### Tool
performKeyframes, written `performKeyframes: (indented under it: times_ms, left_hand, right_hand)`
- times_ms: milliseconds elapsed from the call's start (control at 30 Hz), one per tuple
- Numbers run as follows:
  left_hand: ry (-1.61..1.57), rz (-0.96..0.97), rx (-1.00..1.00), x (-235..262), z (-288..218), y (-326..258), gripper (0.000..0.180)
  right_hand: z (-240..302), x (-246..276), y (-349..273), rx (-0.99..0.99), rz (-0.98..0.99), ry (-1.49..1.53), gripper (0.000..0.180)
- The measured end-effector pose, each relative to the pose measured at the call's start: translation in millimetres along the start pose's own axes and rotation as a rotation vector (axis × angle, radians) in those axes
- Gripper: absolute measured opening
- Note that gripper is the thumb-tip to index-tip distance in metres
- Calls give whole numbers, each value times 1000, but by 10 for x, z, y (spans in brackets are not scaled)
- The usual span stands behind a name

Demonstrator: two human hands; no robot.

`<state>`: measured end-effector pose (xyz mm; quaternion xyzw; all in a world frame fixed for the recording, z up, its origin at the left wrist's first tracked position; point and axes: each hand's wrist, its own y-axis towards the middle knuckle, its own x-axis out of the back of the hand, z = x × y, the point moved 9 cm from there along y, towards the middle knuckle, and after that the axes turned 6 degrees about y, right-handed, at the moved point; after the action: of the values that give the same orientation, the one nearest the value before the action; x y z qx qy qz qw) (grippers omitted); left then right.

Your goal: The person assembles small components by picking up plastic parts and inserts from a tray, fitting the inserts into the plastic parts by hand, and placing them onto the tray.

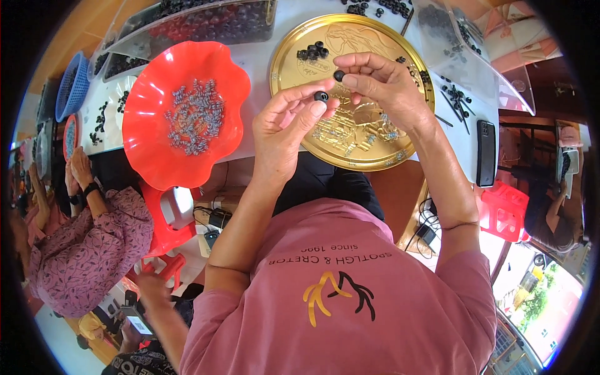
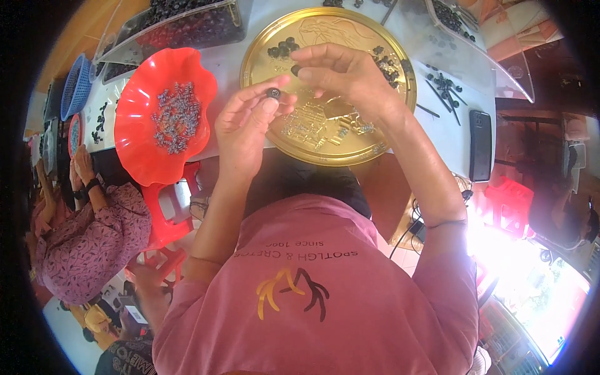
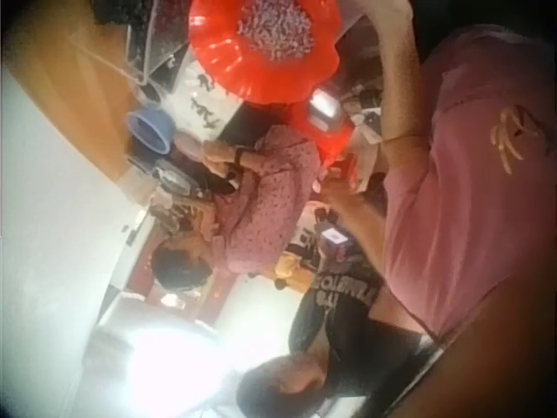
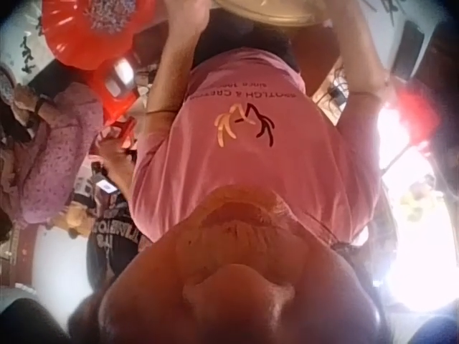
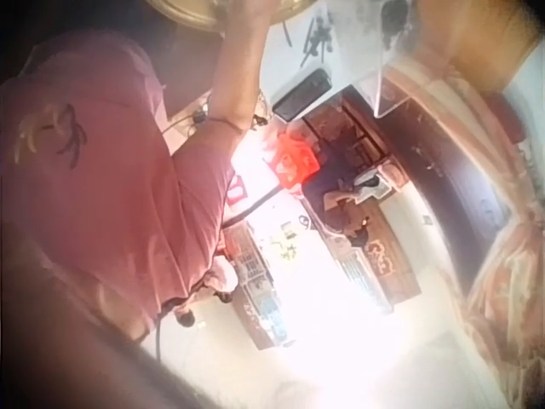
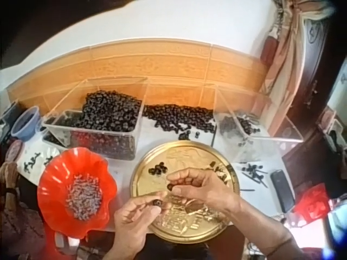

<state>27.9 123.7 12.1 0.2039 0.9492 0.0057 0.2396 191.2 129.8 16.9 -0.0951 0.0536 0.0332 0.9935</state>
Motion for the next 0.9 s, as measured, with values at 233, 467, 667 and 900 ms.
performKeyframes:
  times_ms: [233,467,667,900]
  left_hand:
    - [-16,23,-44,-116,25,47,22]
    - [-63,-7,20,-116,149,14,23]
    - [-3,-59,-18,-32,93,-44,23]
    - [64,-74,70,120,141,-131,22]
  right_hand:
    - [50,-27,-155,146,-49,-41,29]
    - [211,-36,-277,324,-153,-376,23]
    - [152,99,-90,249,-156,-665,20]
    - [285,-60,269,338,-77,-1082,21]
